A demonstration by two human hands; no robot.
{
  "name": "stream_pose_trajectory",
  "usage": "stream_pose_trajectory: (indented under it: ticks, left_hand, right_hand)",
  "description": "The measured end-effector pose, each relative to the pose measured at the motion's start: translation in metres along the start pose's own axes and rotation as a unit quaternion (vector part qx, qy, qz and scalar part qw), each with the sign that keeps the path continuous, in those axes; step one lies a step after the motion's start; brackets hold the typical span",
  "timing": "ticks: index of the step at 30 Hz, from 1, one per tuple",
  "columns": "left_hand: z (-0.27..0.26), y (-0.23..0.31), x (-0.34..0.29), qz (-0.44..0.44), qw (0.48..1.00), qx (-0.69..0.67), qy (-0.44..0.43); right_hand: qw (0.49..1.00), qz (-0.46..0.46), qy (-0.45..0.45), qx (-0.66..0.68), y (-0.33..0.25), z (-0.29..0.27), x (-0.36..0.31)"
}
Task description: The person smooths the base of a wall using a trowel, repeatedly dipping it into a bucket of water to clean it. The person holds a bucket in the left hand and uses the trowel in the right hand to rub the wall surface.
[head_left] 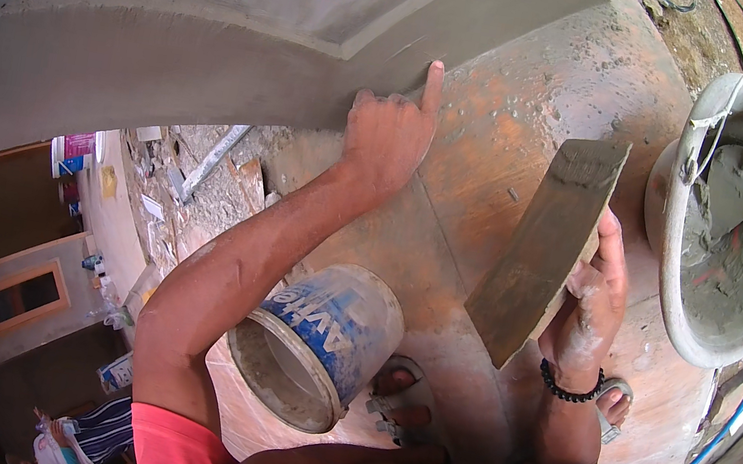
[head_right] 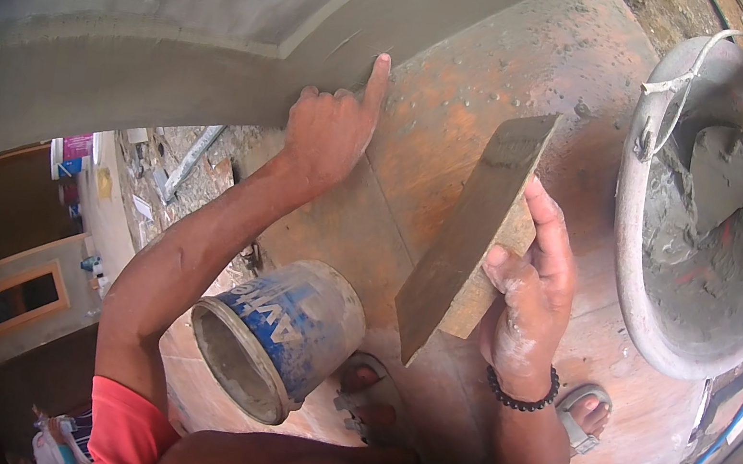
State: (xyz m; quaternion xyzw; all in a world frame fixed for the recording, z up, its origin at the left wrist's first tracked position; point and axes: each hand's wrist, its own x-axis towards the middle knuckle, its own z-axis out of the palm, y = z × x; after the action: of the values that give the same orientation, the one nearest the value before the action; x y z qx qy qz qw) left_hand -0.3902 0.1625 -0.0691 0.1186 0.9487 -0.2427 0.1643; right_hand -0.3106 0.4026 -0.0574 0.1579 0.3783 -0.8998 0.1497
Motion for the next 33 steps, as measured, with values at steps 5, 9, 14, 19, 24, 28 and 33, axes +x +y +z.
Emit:
stream_pose_trajectory:
  ticks: [5,9,14,19,24,28,33]
  left_hand:
    - [0.004,-0.003,-0.001,0.009,1.000,-0.016,0.017]
    - [0.006,-0.004,-0.003,0.014,1.000,-0.005,0.011]
    - [0.006,-0.005,0.001,0.008,1.000,0.007,0.012]
    - [0.010,-0.006,-0.001,0.005,1.000,-0.016,0.026]
    - [0.003,0.007,-0.010,0.141,0.979,-0.128,-0.077]
    - [-0.001,0.023,-0.029,0.134,0.971,-0.167,-0.111]
    - [0.010,-0.013,-0.020,0.099,0.993,-0.005,0.070]
  right_hand:
    - [1.000,-0.007,0.013,-0.015,0.004,0.002,0.001]
    - [0.998,-0.015,0.030,-0.059,0.003,0.008,0.003]
    - [0.999,-0.004,0.021,-0.042,0.005,0.004,0.003]
    - [0.999,0.005,0.019,-0.031,0.006,0.003,0.003]
    - [0.999,-0.001,0.018,-0.032,0.008,0.003,0.005]
    - [1.000,0.009,0.010,-0.024,0.014,-0.003,0.008]
    - [1.000,0.027,-0.011,0.003,0.016,0.000,0.007]
